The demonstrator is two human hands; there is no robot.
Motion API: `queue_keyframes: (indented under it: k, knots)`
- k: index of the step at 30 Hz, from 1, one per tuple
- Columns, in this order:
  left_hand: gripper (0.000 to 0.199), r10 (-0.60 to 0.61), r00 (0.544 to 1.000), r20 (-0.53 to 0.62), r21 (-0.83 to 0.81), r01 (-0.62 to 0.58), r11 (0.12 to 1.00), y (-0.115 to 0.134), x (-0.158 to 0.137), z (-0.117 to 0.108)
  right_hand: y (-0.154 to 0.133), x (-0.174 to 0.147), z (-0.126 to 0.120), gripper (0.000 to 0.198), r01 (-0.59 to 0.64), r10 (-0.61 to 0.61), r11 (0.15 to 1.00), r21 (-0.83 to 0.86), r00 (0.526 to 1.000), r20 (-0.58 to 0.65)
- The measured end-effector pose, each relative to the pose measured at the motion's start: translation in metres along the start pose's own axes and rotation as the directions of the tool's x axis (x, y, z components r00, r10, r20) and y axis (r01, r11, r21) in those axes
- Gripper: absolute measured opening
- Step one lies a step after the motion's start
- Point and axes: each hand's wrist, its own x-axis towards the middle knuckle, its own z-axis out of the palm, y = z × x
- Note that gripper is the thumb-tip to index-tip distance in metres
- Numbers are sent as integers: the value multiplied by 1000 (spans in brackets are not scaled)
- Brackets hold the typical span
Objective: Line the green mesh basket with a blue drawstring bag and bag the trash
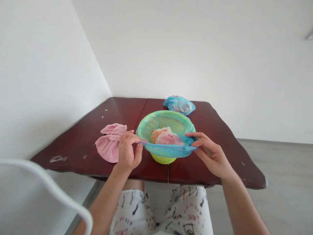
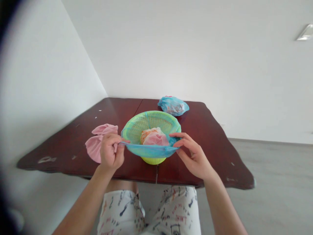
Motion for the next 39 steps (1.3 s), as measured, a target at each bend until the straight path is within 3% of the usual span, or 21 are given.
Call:
queue_keyframes:
  k: [4, 8, 12, 16, 21, 24, 26, 28, 31, 33, 36, 39]
  knots:
    - [8, -118, 993, -1, 35, 118, 992, -8, 8, 8, 3, 1, 5, 21, 50, -70, 992, -117, 981, -179]
    - [9, -110, 992, 53, -111, 116, 987, -12, 15, 9, 11, 10, 6, 26, 107, -229, 927, -360, 920, -317]
    - [12, -124, 992, 20, -234, 125, 964, -15, 17, 9, 27, 26, -1, 25, 112, -348, 822, -559, 876, -335]
    - [19, -205, 978, 37, -330, 205, 921, -15, 24, 9, 42, 42, -13, 21, -4, -271, 752, -659, 909, -316]
    - [42, -272, 943, 189, -427, 329, 842, -21, 45, 1, 52, 56, -29, 20, -56, -121, 805, -591, 959, -256]
    - [59, -208, 931, 299, -418, 324, 849, -37, 54, -10, 60, 58, -35, 15, -33, -133, 833, -553, 957, -257]
    - [67, -189, 905, 382, -362, 334, 870, -49, 59, -18, 66, 58, -38, 23, -8, -144, 852, -524, 958, -249]
    - [64, -195, 849, 491, -295, 373, 880, -58, 65, -27, 71, 59, -40, 35, 4, -137, 874, -486, 961, -239]
    - [35, -191, 779, 597, -207, 380, 902, -64, 76, -40, 74, 62, -46, 46, 20, -113, 913, -406, 972, -206]
    - [30, -168, 790, 590, -185, 334, 924, -64, 83, -47, 74, 62, -51, 46, 22, -81, 940, -341, 984, -160]
    - [38, -152, 814, 561, -189, 305, 933, -65, 87, -57, 76, 58, -62, 32, 19, -40, 964, -265, 997, -73]
    - [42, -228, 772, 593, -135, 375, 917, -68, 84, -63, 83, 52, -67, 12, 24, -49, 951, -308, 996, -73]
